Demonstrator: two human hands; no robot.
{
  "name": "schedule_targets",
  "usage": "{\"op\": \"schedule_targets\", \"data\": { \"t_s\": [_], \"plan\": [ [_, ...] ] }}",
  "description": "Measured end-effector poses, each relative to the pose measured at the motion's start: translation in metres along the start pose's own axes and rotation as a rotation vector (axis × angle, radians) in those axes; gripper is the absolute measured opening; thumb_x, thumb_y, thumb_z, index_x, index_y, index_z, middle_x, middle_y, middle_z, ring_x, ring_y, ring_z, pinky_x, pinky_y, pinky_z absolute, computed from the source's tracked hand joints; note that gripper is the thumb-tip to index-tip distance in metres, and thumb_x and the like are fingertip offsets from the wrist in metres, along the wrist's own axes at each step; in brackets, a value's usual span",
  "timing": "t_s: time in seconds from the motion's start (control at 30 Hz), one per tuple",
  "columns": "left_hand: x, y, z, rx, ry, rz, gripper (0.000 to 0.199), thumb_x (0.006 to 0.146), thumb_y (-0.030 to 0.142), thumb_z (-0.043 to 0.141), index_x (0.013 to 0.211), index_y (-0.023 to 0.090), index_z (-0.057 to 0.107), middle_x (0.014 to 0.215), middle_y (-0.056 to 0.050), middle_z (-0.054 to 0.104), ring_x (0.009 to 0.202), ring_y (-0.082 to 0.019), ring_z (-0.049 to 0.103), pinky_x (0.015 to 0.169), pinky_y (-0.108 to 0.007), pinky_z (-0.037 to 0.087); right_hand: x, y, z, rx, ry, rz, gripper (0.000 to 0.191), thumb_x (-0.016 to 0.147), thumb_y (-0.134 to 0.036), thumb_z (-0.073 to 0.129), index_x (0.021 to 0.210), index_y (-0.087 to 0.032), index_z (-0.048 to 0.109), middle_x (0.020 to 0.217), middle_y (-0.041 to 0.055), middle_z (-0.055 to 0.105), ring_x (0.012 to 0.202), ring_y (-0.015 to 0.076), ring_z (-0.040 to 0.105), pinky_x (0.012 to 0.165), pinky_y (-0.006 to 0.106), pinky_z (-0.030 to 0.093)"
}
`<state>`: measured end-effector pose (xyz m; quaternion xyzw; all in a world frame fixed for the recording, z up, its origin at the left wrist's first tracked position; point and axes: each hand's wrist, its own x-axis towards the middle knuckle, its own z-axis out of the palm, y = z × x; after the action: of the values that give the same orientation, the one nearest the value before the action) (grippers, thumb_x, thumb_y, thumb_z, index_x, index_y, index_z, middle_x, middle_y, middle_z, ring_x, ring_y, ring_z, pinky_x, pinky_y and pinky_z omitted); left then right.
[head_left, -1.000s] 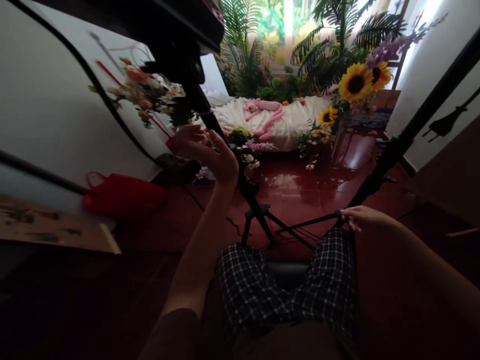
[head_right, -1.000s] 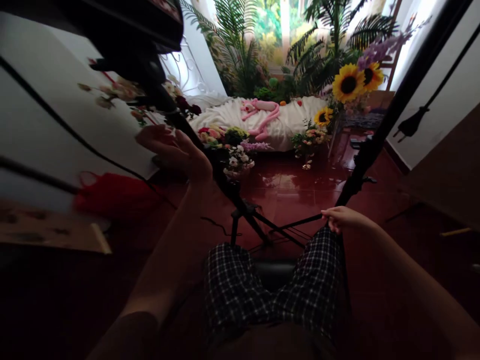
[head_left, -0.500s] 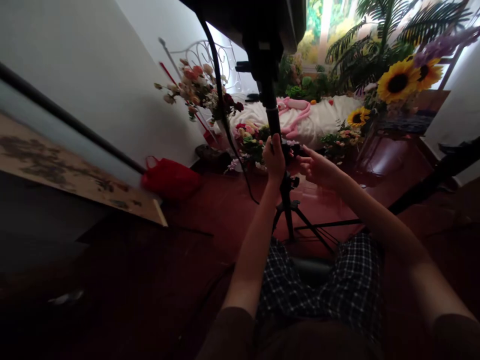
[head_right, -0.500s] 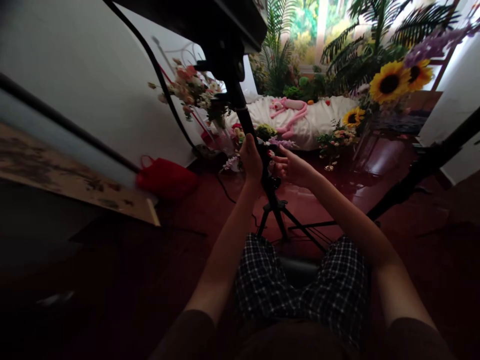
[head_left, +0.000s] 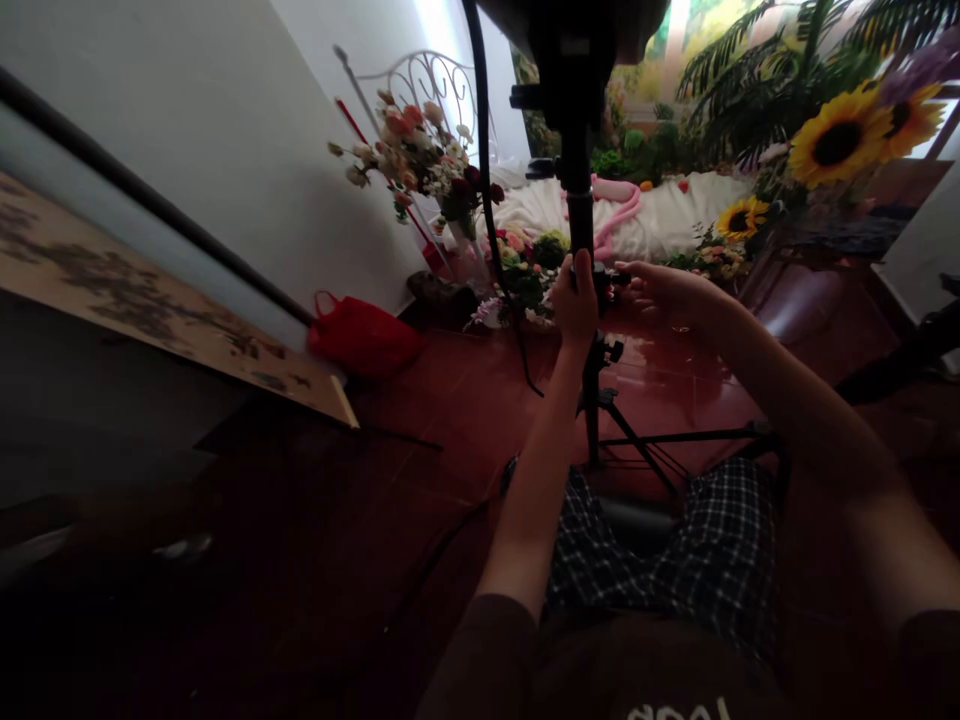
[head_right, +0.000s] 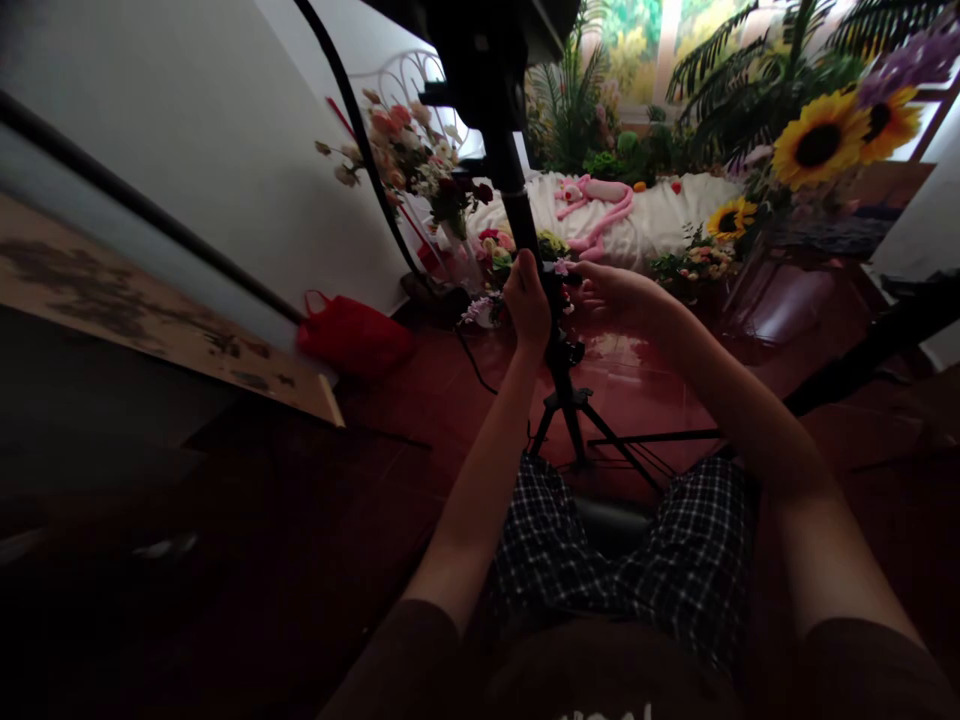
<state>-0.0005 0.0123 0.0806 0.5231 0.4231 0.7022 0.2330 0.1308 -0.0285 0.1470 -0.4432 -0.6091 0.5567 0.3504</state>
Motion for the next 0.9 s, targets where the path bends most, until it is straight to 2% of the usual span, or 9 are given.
{"op": "schedule_targets", "data": {
  "t_s": [0.1, 0.2, 0.3, 0.4, 0.5, 0.6, 0.77, 0.9],
  "plan": [
    [0.001, -0.003, 0.0, -0.015, -0.009, -0.012, 0.044, 0.101, 0.053, 0.039, 0.075, 0.021, 0.052, 0.064, 0.0, 0.049, 0.066, -0.012, 0.048, 0.069, -0.031, 0.038, -0.007, -0.009, 0.002, 0.167, -0.012, 0.101, 0.022, 0.1, -0.027, 0.048, 0.083, -0.018, 0.058, 0.071, 0.0039, 0.06, 0.067, 0.0127, 0.061, 0.063, 0.024, 0.056],
    [0.001, -0.003, 0.001, -0.028, -0.031, -0.034, 0.042, 0.101, 0.054, 0.04, 0.078, 0.021, 0.054, 0.066, 0.0, 0.053, 0.068, -0.012, 0.049, 0.071, -0.031, 0.039, -0.015, -0.012, 0.002, 0.066, -0.004, 0.073, 0.022, 0.098, -0.034, 0.055, 0.084, -0.018, 0.059, 0.072, 0.0025, 0.059, 0.065, 0.0121, 0.059, 0.059, 0.024, 0.053],
    [0.0, -0.001, 0.002, -0.007, -0.01, 0.003, 0.042, 0.102, 0.053, 0.038, 0.076, 0.022, 0.052, 0.063, 0.001, 0.05, 0.064, -0.012, 0.046, 0.068, -0.032, 0.038, -0.017, -0.01, -0.003, -0.188, 0.009, -0.035, 0.024, 0.095, -0.039, 0.062, 0.082, -0.019, 0.058, 0.07, 0.0003, 0.056, 0.064, 0.0112, 0.056, 0.058, 0.022, 0.048],
    [0.0, 0.002, 0.002, 0.019, 0.028, 0.051, 0.043, 0.102, 0.051, 0.037, 0.072, 0.023, 0.049, 0.062, 0.001, 0.049, 0.063, -0.013, 0.045, 0.067, -0.033, 0.036, -0.011, -0.005, -0.01, -0.461, 0.078, -0.216, 0.022, 0.089, -0.038, 0.068, 0.083, -0.02, 0.058, 0.073, -0.0003, 0.058, 0.071, 0.0121, 0.056, 0.061, 0.022, 0.045],
    [0.0, 0.001, 0.001, 0.012, -0.007, 0.002, 0.042, 0.101, 0.053, 0.039, 0.074, 0.023, 0.051, 0.065, 0.0, 0.053, 0.071, -0.013, 0.051, 0.07, -0.032, 0.038, -0.006, -0.002, -0.014, -0.704, 0.154, -0.416, 0.017, 0.086, -0.032, 0.07, 0.087, -0.02, 0.059, 0.086, 0.0024, 0.062, 0.084, 0.0153, 0.059, 0.068, 0.023, 0.046],
    [0.0, 0.0, 0.0, -0.027, -0.041, -0.044, 0.042, 0.099, 0.057, 0.042, 0.078, 0.023, 0.054, 0.064, 0.001, 0.055, 0.077, -0.014, 0.054, 0.072, -0.031, 0.04, -0.005, 0.001, -0.015, -0.891, 0.171, -0.505, 0.006, 0.089, -0.026, 0.063, 0.093, -0.022, 0.059, 0.099, 0.0054, 0.063, 0.096, 0.0187, 0.06, 0.072, 0.024, 0.046],
    [-0.002, -0.001, 0.001, -0.022, 0.008, -0.024, 0.046, 0.099, 0.059, 0.037, 0.077, 0.023, 0.056, 0.063, 0.0, 0.053, 0.066, -0.014, 0.051, 0.067, -0.032, 0.042, -0.007, 0.003, -0.018, -1.033, 0.276, -0.564, 0.018, 0.094, -0.019, 0.049, 0.109, -0.022, 0.059, 0.114, 0.0083, 0.063, 0.095, 0.0199, 0.061, 0.079, 0.03, 0.048],
    [-0.002, -0.006, 0.002, -0.018, -0.015, -0.002, 0.049, 0.099, 0.06, 0.033, 0.081, 0.022, 0.058, 0.066, -0.001, 0.055, 0.063, -0.014, 0.054, 0.064, -0.032, 0.043, -0.004, -0.012, -0.009, -0.911, 0.393, -0.599, 0.021, 0.098, -0.024, 0.047, 0.117, -0.019, 0.055, 0.115, 0.0092, 0.065, 0.098, 0.018, 0.064, 0.085, 0.028, 0.049]
  ]
}}
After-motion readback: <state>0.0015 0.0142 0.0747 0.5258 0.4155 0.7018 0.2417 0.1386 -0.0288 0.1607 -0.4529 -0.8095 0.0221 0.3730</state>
